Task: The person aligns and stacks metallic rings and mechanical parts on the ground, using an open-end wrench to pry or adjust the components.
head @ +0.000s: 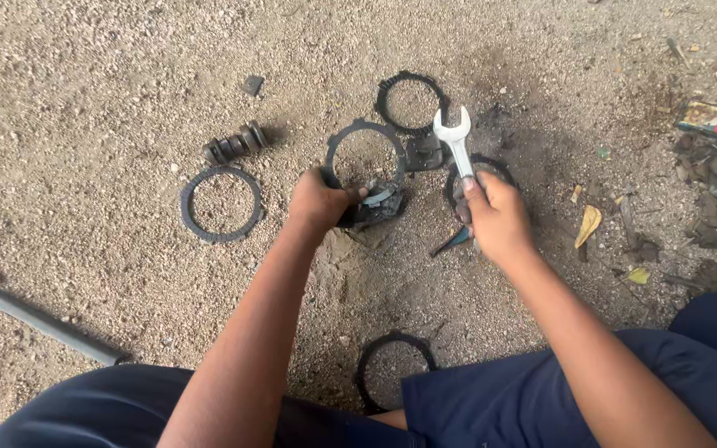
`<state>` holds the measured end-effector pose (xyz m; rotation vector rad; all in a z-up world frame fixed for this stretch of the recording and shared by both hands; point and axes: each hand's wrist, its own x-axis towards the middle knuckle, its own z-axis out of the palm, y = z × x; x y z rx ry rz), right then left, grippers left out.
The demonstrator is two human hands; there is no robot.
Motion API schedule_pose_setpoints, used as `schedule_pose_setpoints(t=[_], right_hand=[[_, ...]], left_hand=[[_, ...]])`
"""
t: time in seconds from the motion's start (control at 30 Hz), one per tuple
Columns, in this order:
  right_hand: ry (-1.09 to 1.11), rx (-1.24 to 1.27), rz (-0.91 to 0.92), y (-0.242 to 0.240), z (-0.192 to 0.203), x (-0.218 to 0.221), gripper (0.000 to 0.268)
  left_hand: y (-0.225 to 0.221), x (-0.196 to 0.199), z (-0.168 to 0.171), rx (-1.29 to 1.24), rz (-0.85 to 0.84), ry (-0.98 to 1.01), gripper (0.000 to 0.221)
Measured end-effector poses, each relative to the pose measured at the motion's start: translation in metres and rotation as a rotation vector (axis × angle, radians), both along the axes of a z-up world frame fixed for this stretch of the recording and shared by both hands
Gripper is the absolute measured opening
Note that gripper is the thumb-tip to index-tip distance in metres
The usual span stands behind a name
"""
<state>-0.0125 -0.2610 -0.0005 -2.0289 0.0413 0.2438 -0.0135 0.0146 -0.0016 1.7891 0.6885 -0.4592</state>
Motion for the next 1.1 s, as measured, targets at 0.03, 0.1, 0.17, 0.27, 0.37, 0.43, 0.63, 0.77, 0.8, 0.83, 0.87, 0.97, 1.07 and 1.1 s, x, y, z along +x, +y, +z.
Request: schedule_pose_setpoints(t=[0.03,0.1,0.17,0.27,0.37,0.43,0.63,0.77,0.8,0.83,0.87,0.97,1.07,1.1], right_hand=[[-0.005,-0.006,0.001,-0.001,0.001,0.001,0.027],[-0.058,-0.045,0.014,-0.001,0.005,0.0,0.026],[-0.146,-0.115,0.04,0.001,0.012,-0.005,0.026],[-0.017,-0.261,-0.091,0.02,0.021,-0.02,0.026],[0.173,-0.74,0.341,0.039,0.031,-0.033,0.024],[0.169,-0.731,0.289,0.035,0.04,-0.026,0.02],[-0.192,-0.628,0.222,0.036,0.03,-0.034,0.018],[-0.065,-0.777,0.236,0.028,0.034,-0.029,0.018],[-0.16,-0.521,0.102,0.025,0.034,-0.027,0.019],[-0.247,-0.262,-0.031,0.019,0.035,-0.025,0.022],[-0.307,0.0,-0.159,0.02,0.033,-0.031,0.026],[-0.182,-0.844,0.358,0.033,0.032,-0.033,0.014],[0.096,-0.703,0.324,0.024,0.049,-0.019,0.016],[-0.05,-0.531,0.141,0.023,0.051,-0.016,0.019]], left_hand=[[0.001,0.0,0.001,0.073,-0.047,-0.034,0.048],[0.003,0.003,0.001,0.218,-0.141,-0.108,0.05],[0.003,0.003,-0.005,0.158,-0.103,-0.115,0.048],[0.004,0.003,-0.013,0.232,-0.111,-0.163,0.049],[0.002,0.006,-0.015,0.343,-0.114,-0.186,0.052],[-0.003,0.006,-0.017,0.339,-0.121,-0.171,0.052],[0.001,0.002,-0.014,0.357,-0.108,-0.151,0.053],[-0.002,0.004,-0.012,0.316,-0.13,-0.101,0.057],[0.004,0.001,-0.015,0.307,-0.127,-0.06,0.058],[0.003,0.007,-0.018,0.326,-0.12,-0.08,0.06],[0.0,0.009,-0.021,0.345,-0.111,-0.079,0.061],[0.002,0.006,-0.022,0.369,-0.108,-0.081,0.06],[-0.004,0.005,-0.019,0.338,-0.121,-0.07,0.059],[-0.001,0.007,-0.018,0.331,-0.124,-0.064,0.059]])
